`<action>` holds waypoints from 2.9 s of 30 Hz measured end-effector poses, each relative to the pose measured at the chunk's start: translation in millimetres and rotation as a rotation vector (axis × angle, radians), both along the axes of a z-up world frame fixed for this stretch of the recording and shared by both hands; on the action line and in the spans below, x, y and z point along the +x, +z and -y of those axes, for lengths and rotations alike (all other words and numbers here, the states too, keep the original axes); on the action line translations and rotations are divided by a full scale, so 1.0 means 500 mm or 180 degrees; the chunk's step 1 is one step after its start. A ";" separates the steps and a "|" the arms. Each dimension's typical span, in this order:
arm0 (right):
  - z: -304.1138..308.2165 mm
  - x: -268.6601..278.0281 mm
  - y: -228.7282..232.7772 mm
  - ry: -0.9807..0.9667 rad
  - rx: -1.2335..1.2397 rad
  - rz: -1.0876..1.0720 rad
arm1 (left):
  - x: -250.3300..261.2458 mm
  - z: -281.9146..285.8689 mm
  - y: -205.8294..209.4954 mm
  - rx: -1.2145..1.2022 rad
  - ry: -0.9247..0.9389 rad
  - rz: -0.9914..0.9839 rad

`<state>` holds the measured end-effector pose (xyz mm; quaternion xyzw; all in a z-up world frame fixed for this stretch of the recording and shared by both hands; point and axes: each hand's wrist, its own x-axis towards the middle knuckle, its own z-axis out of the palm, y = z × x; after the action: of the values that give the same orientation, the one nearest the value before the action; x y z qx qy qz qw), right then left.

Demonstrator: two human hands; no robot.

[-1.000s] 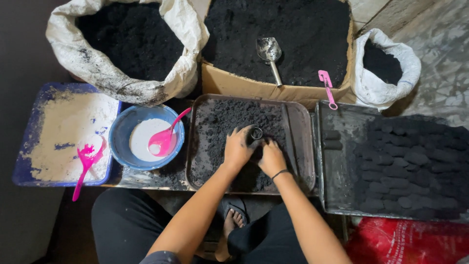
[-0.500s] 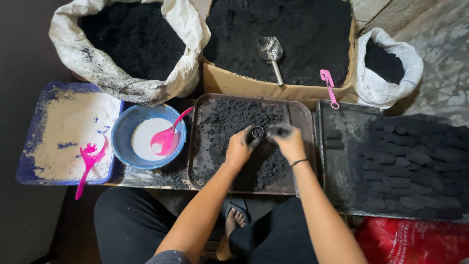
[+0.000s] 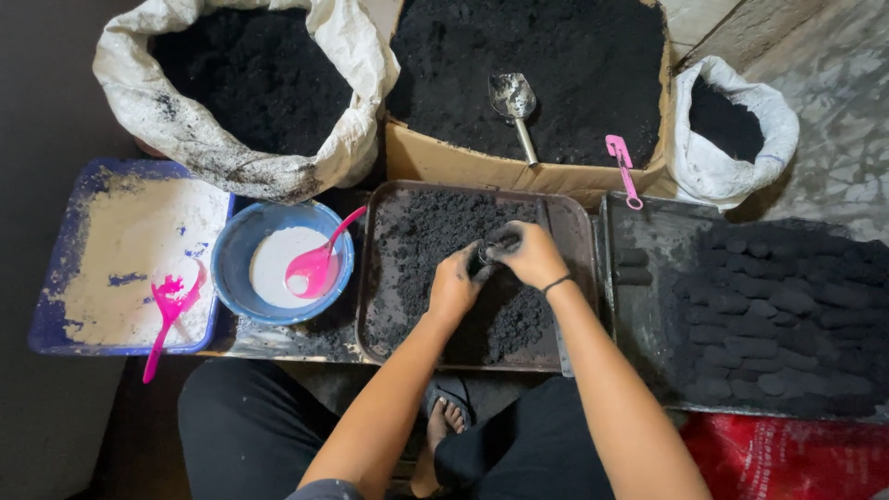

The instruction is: The person scoops a dark granular material into a cylindrical mold, packs it down with a metal rod, and ejects the formed briquette onto a tray. This process is repeated multiple times to create a stack of briquettes.

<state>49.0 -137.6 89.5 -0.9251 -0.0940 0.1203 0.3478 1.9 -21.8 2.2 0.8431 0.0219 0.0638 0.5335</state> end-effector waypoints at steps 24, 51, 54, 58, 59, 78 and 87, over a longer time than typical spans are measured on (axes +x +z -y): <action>0.097 -0.081 -0.081 -0.0318 -0.0111 0.0097 | 0.002 -0.004 -0.028 0.0066 -0.0159 0.0200; 0.203 -0.050 -0.047 0.1558 -0.0937 0.2296 | -0.007 0.005 0.004 0.0035 -0.0080 0.0106; 0.182 -0.025 -0.068 -0.0345 0.0441 0.1752 | -0.015 0.005 0.027 0.0026 -0.0091 0.0100; 0.135 -0.006 -0.064 -0.1336 0.1507 0.1938 | -0.005 0.003 -0.003 0.0135 -0.0048 0.0026; 0.120 -0.003 -0.049 -0.1761 0.1907 0.1958 | -0.006 0.003 0.005 0.0121 -0.0055 0.0077; -0.058 0.017 0.108 -0.0642 0.3610 0.2082 | -0.006 -0.006 -0.014 0.0159 -0.0181 0.0020; -0.040 0.037 -0.015 -0.0420 0.3929 0.1730 | 0.005 -0.003 -0.030 0.0277 -0.0264 -0.0126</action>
<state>67.6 -117.7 81.9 -0.5581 -0.1730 -0.2138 0.7829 4.3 -20.2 -12.8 0.8668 -0.0053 0.0258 0.4980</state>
